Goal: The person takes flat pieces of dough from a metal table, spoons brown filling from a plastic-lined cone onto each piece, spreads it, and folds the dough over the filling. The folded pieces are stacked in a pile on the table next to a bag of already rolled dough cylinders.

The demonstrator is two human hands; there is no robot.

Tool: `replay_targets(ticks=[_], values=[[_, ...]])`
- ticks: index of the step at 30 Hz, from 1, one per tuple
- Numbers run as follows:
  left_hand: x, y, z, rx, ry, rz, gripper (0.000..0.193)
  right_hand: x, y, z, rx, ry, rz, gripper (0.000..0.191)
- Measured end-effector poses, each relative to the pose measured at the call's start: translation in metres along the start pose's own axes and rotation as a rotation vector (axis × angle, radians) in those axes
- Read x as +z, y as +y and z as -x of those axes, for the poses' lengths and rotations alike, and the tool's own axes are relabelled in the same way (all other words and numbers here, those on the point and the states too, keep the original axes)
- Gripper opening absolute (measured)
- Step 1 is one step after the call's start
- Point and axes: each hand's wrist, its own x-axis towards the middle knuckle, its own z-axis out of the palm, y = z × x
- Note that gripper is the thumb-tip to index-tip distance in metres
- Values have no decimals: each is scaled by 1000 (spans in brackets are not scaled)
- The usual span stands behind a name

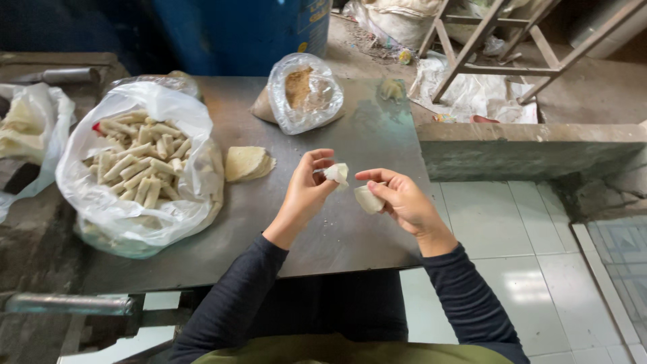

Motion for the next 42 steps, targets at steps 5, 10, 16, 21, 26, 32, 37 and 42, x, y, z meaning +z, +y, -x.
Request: replay_targets(ticks=[5,10,16,21,26,32,37,42], values=[[30,-9,-5,-86,-147,75,58,3,5,4,-68,103,-77,22],[43,-13,0,-163,-253,39,34,-5,20,-3,-297,193,71,17],[40,-4,4,-99,-154,-82,20,-26,18,4,-168,127,-8,31],[49,3,4,-49,-154,87,22,-17,13,15,-138,11,-98,40],[53,6,9,-62,-181,101,23,-15,14,15,-123,54,-89,30],[45,6,-8,-43,-42,-249,24,-36,27,5,-91,100,6,17],[34,-6,-25,118,-10,-677,18,-44,33,-3,-149,235,368,17],[34,-18,-30,244,-2,-891,14,-47,36,-5,-168,394,894,28]])
